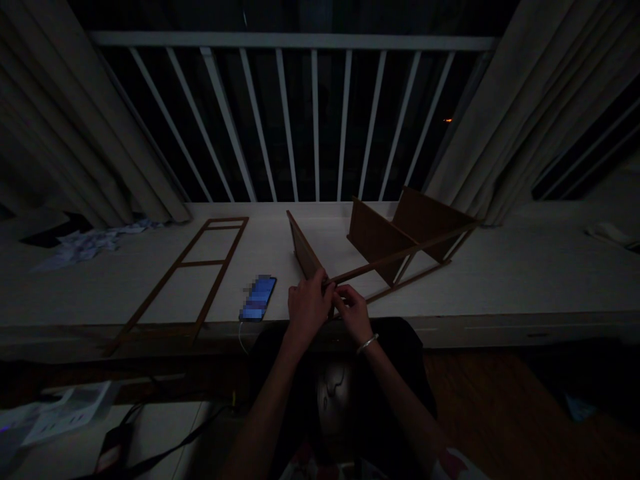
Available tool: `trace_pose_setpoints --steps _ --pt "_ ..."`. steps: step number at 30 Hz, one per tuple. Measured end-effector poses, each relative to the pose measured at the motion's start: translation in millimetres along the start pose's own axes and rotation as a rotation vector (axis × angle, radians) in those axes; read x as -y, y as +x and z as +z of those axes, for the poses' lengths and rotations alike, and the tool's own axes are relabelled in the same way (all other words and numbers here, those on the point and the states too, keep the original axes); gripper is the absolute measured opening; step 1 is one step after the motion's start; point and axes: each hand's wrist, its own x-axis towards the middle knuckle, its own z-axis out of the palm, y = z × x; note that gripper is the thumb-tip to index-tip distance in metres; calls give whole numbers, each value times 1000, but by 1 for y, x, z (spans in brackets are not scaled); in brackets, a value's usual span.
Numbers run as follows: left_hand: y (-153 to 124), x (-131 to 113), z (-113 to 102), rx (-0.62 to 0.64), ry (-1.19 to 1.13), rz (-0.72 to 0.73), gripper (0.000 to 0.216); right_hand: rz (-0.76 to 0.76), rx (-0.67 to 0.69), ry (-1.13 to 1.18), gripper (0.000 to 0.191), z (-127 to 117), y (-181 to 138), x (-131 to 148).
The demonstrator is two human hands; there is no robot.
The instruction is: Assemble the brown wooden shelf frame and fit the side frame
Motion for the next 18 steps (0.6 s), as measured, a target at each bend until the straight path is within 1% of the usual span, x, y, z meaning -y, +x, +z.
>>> trace_pose_setpoints --steps 6,11,13,18 --pt "-1 0 0 -10 -2 -13 25 63 57 40 26 2 3 -12" --pt "0 -2 -1 -1 -30 -10 22 119 96 156 28 3 3 -13" --pt "0 -2 -1 -21 -40 2 21 144 110 207 30 5 2 -12" --pt "-1 -3 4 -74 -18 15 20 240 90 300 33 10 -1 -14"
